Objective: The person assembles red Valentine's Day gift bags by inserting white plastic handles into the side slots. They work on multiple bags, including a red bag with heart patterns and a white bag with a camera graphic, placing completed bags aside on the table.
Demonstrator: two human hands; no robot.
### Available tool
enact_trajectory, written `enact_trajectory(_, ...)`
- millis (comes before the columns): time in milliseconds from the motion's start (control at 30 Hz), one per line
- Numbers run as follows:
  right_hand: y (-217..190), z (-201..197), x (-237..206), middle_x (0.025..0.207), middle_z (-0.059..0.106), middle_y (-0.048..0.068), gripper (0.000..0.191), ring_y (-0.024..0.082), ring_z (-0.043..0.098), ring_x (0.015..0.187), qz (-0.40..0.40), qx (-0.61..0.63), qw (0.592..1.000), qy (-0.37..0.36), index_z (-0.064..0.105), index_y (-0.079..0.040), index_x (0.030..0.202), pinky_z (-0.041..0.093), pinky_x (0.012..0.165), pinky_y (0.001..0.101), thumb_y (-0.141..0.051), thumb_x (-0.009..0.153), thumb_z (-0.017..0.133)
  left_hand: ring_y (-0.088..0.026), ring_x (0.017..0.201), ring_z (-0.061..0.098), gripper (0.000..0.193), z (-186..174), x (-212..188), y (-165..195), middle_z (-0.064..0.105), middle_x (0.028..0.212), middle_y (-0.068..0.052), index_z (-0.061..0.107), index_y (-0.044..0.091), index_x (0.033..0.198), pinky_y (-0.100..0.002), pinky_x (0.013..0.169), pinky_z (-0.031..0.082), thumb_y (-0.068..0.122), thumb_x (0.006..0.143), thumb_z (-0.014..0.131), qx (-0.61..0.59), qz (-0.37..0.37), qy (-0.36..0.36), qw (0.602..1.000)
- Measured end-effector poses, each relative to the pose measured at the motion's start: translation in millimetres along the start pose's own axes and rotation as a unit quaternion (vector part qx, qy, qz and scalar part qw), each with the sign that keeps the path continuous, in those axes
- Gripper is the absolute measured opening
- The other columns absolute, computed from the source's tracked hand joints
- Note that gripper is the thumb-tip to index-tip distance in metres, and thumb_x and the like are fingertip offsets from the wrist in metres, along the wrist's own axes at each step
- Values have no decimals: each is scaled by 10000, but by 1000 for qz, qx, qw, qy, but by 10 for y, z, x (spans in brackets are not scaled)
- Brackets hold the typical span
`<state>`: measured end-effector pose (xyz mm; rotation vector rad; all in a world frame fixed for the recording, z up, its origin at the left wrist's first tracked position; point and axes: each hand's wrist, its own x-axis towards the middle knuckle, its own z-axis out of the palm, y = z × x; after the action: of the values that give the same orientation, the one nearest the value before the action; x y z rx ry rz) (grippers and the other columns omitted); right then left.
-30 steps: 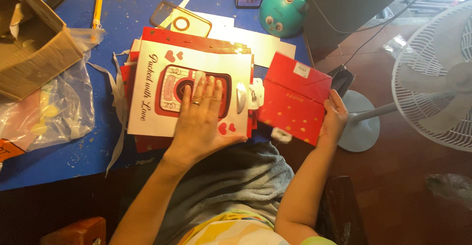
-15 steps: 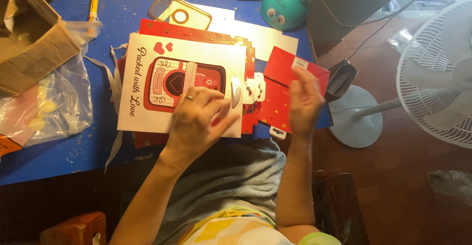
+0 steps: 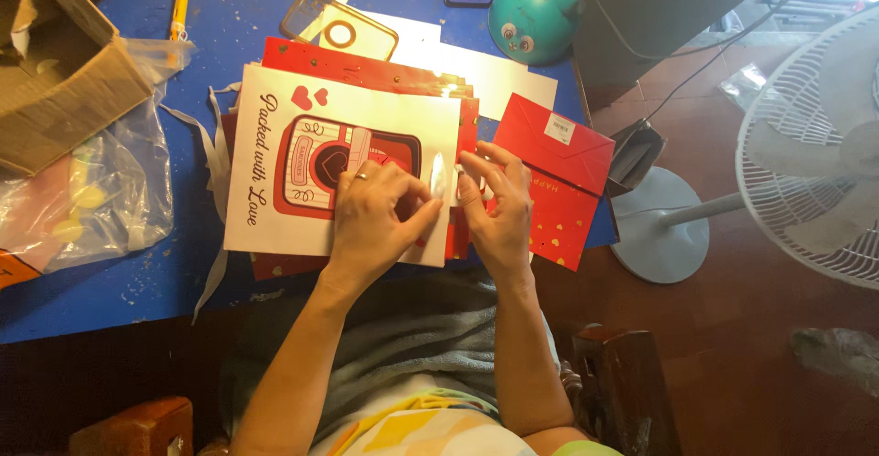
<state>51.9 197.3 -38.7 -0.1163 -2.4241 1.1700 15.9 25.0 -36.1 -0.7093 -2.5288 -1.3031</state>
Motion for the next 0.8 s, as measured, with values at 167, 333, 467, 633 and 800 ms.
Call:
enact_trajectory(167, -90, 23, -30, 1374, 603, 118, 235, 325, 496, 1374, -59, 3, 998, 10, 725, -74, 1176, 414, 1152, 434, -122, 948, 697, -176, 821, 602, 191, -56, -40, -20, 648, 777, 45, 654, 137, 818, -390, 869, 392, 277, 851, 780, -25, 0, -3, 1000)
enact_trajectory(333, -161, 66, 70, 1302, 686, 79, 234, 303, 528, 1412, -71, 8, 997, -11, 716, -82, 1182, 190, 1258, 493, -87, 948, 698, -210, 816, 659, 344, -83, 143, 33, 690, 813, -39, 684, 101, 1193, -408, 818, 462, 251, 896, 772, -53, -20, 26, 998)
enact_trajectory(467, -233, 116, 148, 1256, 656, 97, 211, 292, 538, 1250, -116, -23, 993, 20, 718, -102, 1143, 324, 1136, 442, -78, 934, 701, -182, 777, 718, 454, -63, 357, 19, 724, 848, -48, 615, 82, 1317, -351, 726, 558, 197, 897, 742, -135, -98, 14, 986)
enact_trajectory(633, -291, 164, 274, 1155, 683, 60, 193, 248, 588, 1124, -115, 14, 993, -13, 705, -84, 1160, 433, 1034, 380, -79, 971, 667, -118, 885, 725, 346, -60, 410, -149, 746, 958, -39, 655, 66, 1279, -303, 799, 569, 117, 944, 730, -213, -47, 43, 975)
enact_trajectory(800, -378, 204, 310, 1106, 732, 48, 261, 256, 631, 996, -94, -1, 995, -21, 701, -80, 1234, 500, 881, 359, -129, 978, 698, -98, 763, 663, 353, 15, 323, -273, 680, 841, -54, 659, 72, 1246, -257, 707, 548, 91, 895, 694, -240, -129, 16, 962)
